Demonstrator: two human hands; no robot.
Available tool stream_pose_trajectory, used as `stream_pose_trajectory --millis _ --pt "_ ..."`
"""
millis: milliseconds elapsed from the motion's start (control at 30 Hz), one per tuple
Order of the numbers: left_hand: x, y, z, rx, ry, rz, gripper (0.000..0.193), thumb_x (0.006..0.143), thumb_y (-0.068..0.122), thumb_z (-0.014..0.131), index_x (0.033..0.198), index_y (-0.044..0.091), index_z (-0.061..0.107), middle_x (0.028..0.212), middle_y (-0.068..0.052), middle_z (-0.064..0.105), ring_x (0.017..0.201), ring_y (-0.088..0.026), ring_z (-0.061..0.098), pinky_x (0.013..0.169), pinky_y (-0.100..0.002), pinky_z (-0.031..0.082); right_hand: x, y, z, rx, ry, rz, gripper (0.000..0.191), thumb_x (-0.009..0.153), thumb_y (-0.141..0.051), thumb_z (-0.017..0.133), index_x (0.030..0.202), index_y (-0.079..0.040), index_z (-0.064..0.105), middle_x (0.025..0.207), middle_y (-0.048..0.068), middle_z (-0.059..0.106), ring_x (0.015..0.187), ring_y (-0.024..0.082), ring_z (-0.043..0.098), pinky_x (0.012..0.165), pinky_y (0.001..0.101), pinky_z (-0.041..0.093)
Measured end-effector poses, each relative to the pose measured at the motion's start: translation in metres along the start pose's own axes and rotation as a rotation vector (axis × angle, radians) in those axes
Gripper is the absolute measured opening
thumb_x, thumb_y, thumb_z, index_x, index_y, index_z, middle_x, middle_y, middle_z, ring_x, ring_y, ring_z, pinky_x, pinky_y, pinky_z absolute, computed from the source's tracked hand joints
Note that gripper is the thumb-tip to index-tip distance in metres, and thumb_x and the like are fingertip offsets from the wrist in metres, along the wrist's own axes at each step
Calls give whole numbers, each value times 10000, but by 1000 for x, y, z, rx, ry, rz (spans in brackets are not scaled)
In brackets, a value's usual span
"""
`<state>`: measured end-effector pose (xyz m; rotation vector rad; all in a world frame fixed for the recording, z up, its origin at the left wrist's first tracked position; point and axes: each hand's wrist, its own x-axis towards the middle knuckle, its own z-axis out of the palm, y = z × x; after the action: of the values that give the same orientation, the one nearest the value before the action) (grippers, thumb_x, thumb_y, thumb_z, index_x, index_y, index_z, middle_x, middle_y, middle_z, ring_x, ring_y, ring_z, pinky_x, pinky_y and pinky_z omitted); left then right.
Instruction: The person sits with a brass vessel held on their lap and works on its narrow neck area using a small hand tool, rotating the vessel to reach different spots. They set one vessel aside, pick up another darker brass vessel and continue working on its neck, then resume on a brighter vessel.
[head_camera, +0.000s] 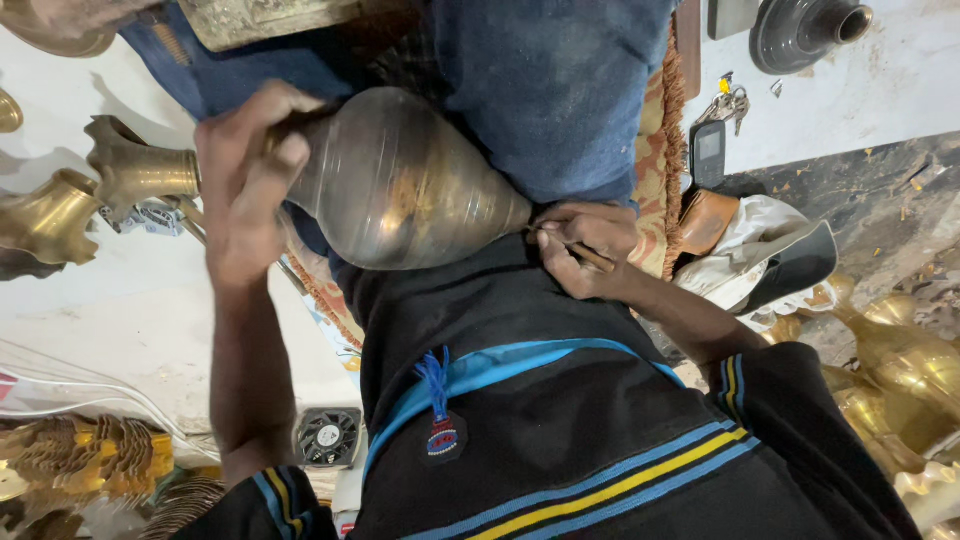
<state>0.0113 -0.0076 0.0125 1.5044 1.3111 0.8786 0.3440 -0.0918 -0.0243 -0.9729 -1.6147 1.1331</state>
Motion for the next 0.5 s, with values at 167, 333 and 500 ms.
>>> stream_pose_trajectory --millis 167,333,500 --pt "10 -39 0 80 2 470 522 1064 438 461 1108 -28 692 1056 -226 720 926 -339 744 818 -373 598 -1 -2 0 -68 -3 27 270 897 63 674 751 -3 456 818 226 695 685 272 735 602 325 585" --pt "5 -55 10 21 99 409 493 1057 375 534 1063 -85 710 986 -224 715 793 -315 719 704 -350 555 0 -1 -2 -69 -7 5 216 884 71 667 756 14 503 807 228 700 644 253 724 570 316 569" --pt "-8 -20 13 237 160 87 353 1025 218 482 1006 -78 673 847 -175 613 677 -327 538 658 -418 406 2 3 3 -3 -10 -50 213 861 78 648 720 15 502 779 221 682 606 251 697 549 323 547"
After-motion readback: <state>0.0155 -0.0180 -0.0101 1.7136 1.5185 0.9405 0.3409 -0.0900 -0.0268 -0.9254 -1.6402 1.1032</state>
